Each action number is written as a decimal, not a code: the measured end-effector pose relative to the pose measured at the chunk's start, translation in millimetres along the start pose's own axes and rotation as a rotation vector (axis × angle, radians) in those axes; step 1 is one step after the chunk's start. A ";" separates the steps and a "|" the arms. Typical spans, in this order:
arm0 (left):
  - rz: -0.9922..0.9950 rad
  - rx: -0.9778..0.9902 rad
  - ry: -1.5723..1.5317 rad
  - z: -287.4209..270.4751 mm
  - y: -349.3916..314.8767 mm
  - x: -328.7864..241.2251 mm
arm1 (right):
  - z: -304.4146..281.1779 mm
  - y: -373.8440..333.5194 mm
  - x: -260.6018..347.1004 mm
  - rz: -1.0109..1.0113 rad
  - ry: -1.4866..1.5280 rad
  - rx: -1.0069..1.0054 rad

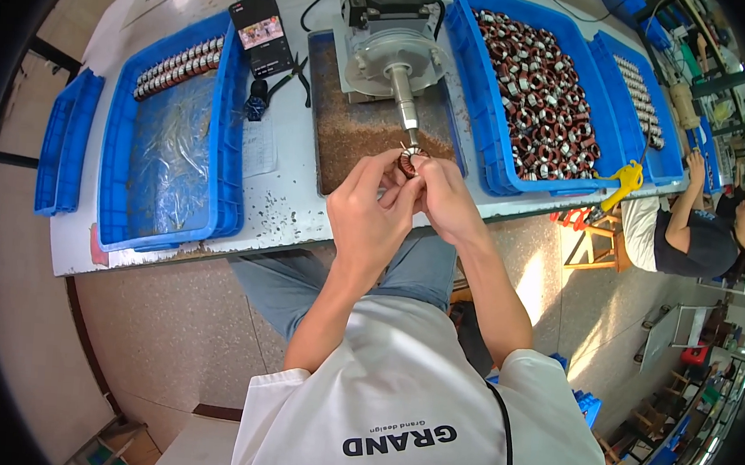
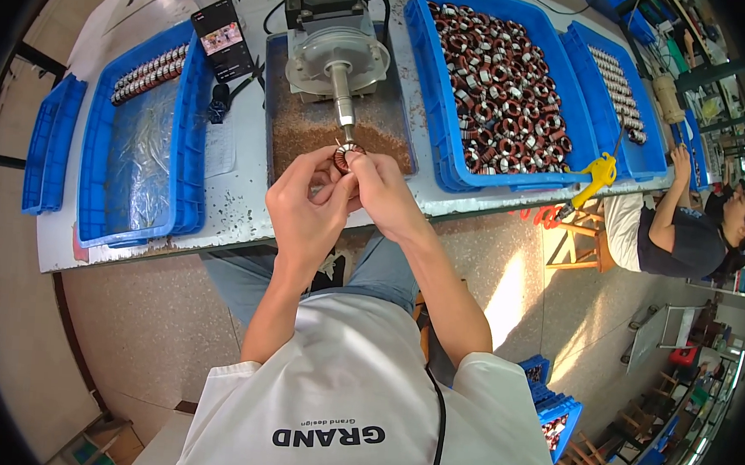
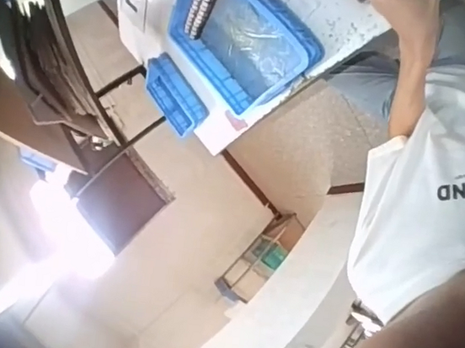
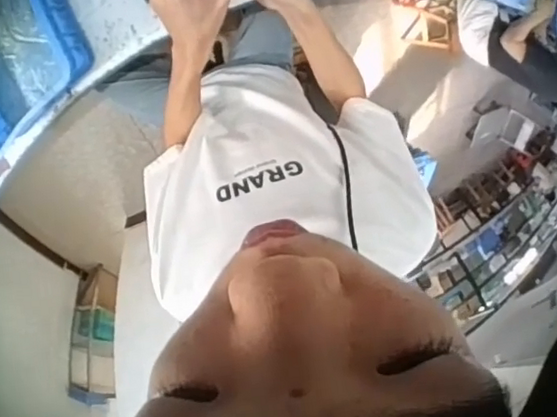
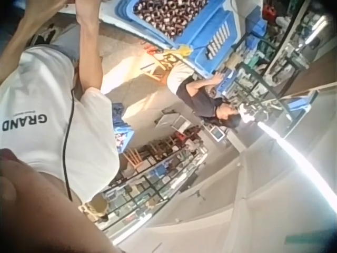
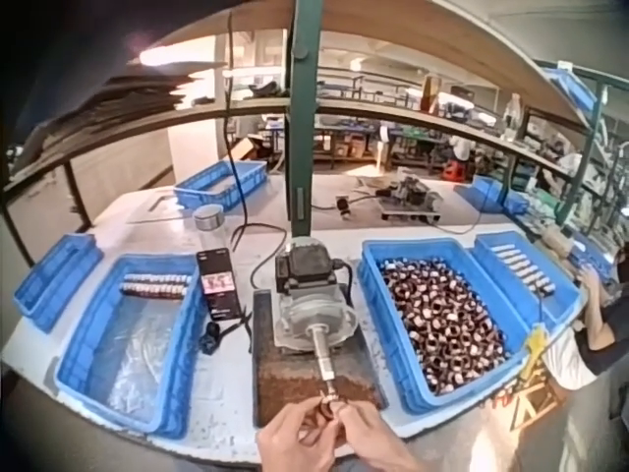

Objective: Assembling and inspecting copper-wound motor stators by applying tape to leads and organizing them at a workbench.

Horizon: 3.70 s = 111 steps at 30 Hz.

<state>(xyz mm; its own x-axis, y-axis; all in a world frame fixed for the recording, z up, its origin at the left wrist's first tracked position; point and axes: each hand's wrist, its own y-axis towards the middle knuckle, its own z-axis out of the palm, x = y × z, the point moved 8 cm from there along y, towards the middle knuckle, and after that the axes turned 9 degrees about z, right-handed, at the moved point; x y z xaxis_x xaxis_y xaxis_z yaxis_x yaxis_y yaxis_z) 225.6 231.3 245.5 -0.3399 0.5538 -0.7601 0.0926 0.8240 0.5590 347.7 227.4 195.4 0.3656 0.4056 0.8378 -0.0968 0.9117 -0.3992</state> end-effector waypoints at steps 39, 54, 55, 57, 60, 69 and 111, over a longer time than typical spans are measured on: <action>0.015 0.028 -0.088 3.6 -8.1 2.2 | -3.6 -10.0 -3.7 -0.048 -0.125 -0.024; 0.009 0.100 -0.618 1.1 -23.3 -2.9 | 9.5 -28.3 -34.6 -0.004 0.398 0.460; 0.008 0.098 -0.616 0.3 -23.6 -1.5 | 10.8 -28.5 -35.1 -0.002 0.398 0.461; 0.021 0.120 -0.641 0.0 -24.0 -0.7 | 14.0 -30.2 -33.3 -0.005 0.412 0.460; 0.036 0.141 -0.666 0.4 -25.2 -2.0 | 16.5 -33.7 -30.3 -0.008 0.425 0.458; 0.057 0.109 -0.793 3.6 -31.9 0.1 | 20.5 -47.1 -20.9 0.030 0.415 0.451; 0.365 -0.134 -0.054 -18.9 -46.2 -17.8 | -7.5 -48.9 -15.7 -0.248 -0.115 0.067</action>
<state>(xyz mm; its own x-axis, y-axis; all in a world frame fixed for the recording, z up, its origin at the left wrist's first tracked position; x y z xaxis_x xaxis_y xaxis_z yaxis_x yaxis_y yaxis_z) 209.6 181.1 239.5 -0.2570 0.8163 -0.5173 0.0740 0.5503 0.8317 353.6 175.9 198.9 0.2789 0.1703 0.9451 -0.0797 0.9849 -0.1539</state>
